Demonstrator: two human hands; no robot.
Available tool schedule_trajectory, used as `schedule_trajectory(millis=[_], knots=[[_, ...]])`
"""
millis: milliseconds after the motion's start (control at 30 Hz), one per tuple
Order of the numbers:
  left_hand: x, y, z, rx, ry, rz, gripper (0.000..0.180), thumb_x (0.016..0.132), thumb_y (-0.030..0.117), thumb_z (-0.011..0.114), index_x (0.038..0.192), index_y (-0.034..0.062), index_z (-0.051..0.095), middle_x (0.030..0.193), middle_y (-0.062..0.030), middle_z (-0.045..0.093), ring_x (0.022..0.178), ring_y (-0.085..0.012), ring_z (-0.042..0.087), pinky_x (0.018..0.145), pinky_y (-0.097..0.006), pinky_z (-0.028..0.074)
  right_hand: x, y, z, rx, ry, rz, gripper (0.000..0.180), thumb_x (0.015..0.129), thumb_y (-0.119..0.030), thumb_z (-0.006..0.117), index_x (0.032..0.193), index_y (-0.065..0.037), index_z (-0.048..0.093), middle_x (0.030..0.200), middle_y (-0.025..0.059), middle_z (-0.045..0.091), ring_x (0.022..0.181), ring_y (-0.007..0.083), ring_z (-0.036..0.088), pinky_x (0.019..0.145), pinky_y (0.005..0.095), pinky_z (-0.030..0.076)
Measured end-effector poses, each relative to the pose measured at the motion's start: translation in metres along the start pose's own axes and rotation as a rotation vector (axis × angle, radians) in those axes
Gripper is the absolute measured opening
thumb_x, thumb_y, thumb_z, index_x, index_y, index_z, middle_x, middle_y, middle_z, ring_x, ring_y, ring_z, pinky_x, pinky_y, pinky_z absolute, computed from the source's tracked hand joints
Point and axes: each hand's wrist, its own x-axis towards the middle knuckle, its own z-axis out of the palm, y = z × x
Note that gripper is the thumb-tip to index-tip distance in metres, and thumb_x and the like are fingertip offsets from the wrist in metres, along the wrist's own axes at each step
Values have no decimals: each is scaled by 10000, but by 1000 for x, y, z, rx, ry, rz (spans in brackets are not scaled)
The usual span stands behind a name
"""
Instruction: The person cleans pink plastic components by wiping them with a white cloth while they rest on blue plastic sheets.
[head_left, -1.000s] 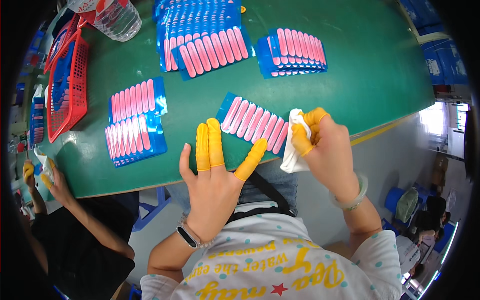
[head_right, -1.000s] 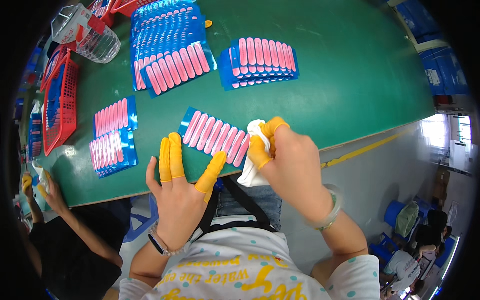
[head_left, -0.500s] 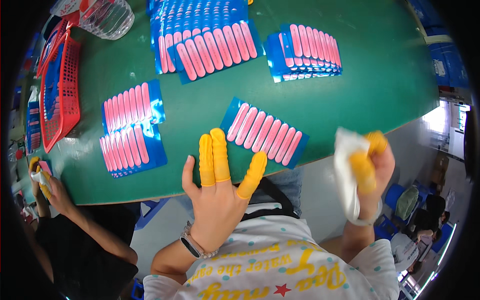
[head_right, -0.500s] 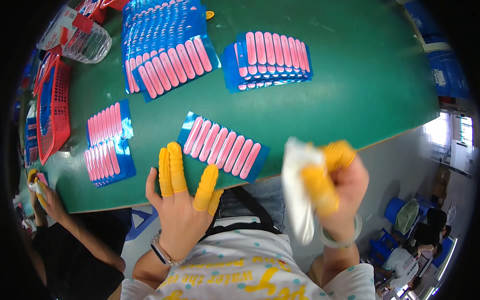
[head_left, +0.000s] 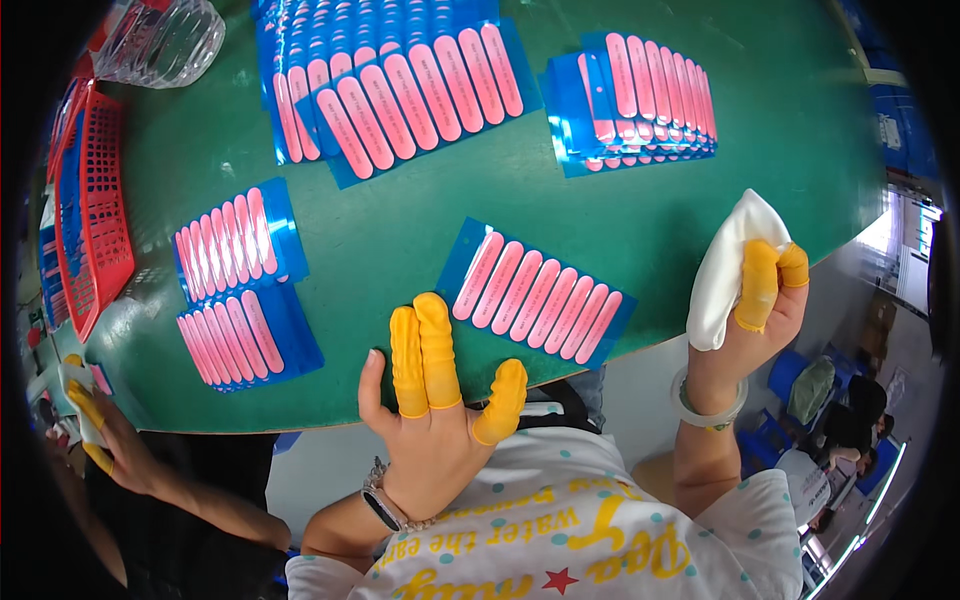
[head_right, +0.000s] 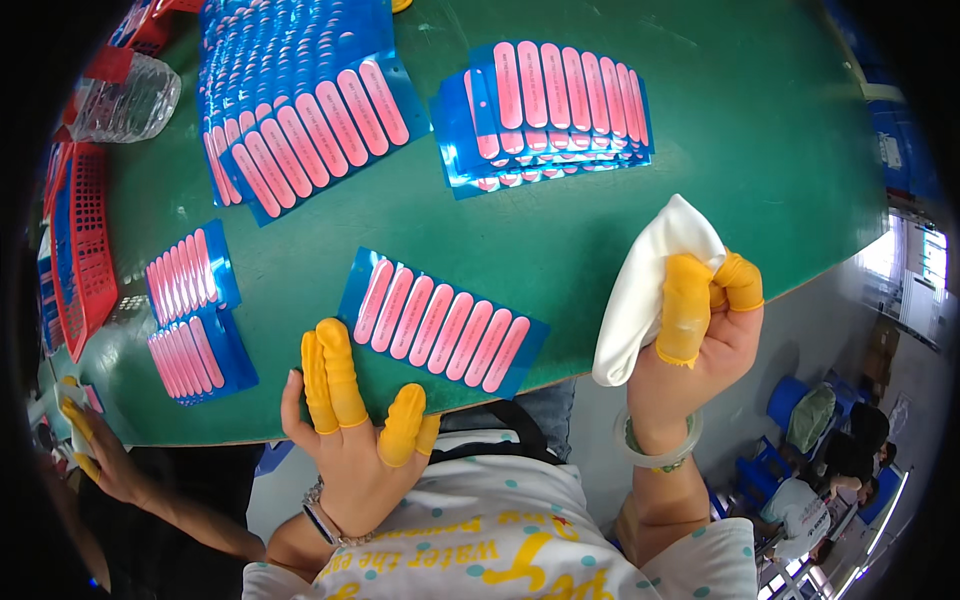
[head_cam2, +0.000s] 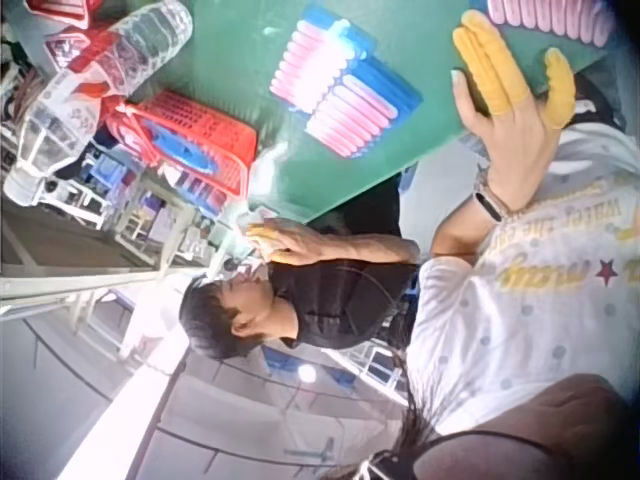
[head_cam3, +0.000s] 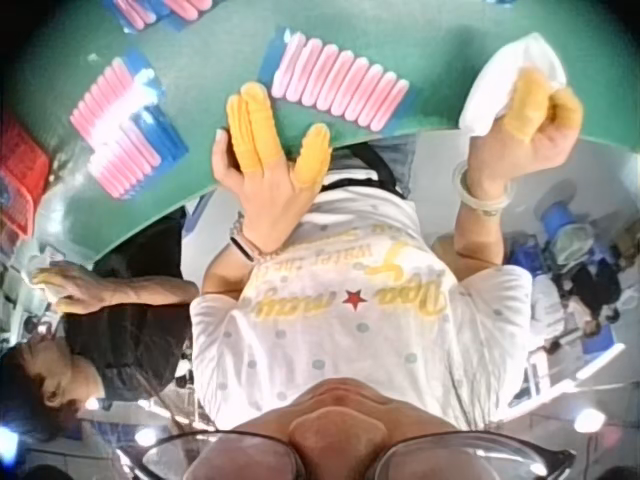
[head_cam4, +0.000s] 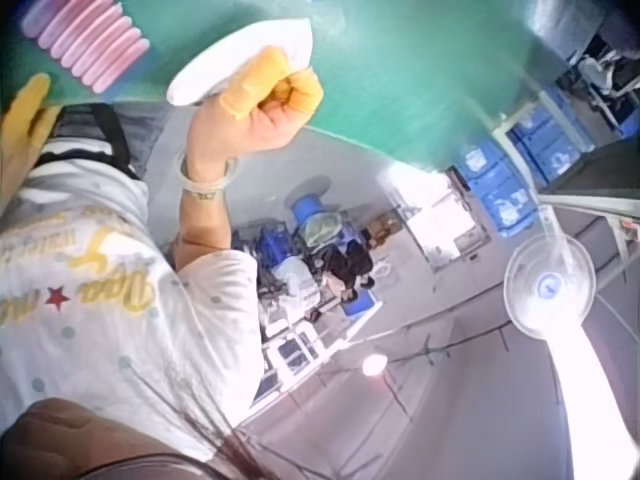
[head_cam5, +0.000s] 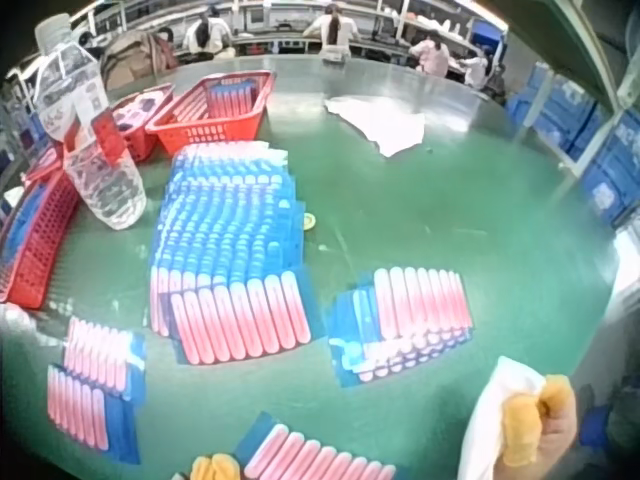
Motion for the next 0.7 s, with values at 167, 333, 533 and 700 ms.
schedule_trajectory(millis=[167,333,533,700], knots=[[7,4,0,63,21,21,450,827,368,727,1240,324,555,1464,-372,326,1318,-500,395,1054,-603,225,2,4,-1,-35,-12,-58,233,917,-7,647,1125,46,557,977,74,646,853,90,614,785,214,488],[8,11,-4,126,41,-128,610,841,693,546,1351,358,554,1390,-231,515,1253,-358,481,1053,-536,247,-3,5,3,55,-31,-54,247,915,-7,647,1139,41,555,1035,100,647,909,118,634,824,239,501],[-4,7,-12,50,129,-210,809,756,785,577,1326,212,600,1434,-176,430,1360,-389,271,1105,-602,65,-4,14,-13,-34,-66,-54,215,941,13,589,1147,31,531,1091,122,644,953,147,635,857,273,526],[6,-29,-59,180,139,-433,893,754,777,582,1392,153,542,1499,-219,319,1389,-488,194,1096,-646,58,0,16,-12,-35,-85,-14,188,965,-45,604,1131,15,541,1061,90,640,915,113,625,816,239,518]])
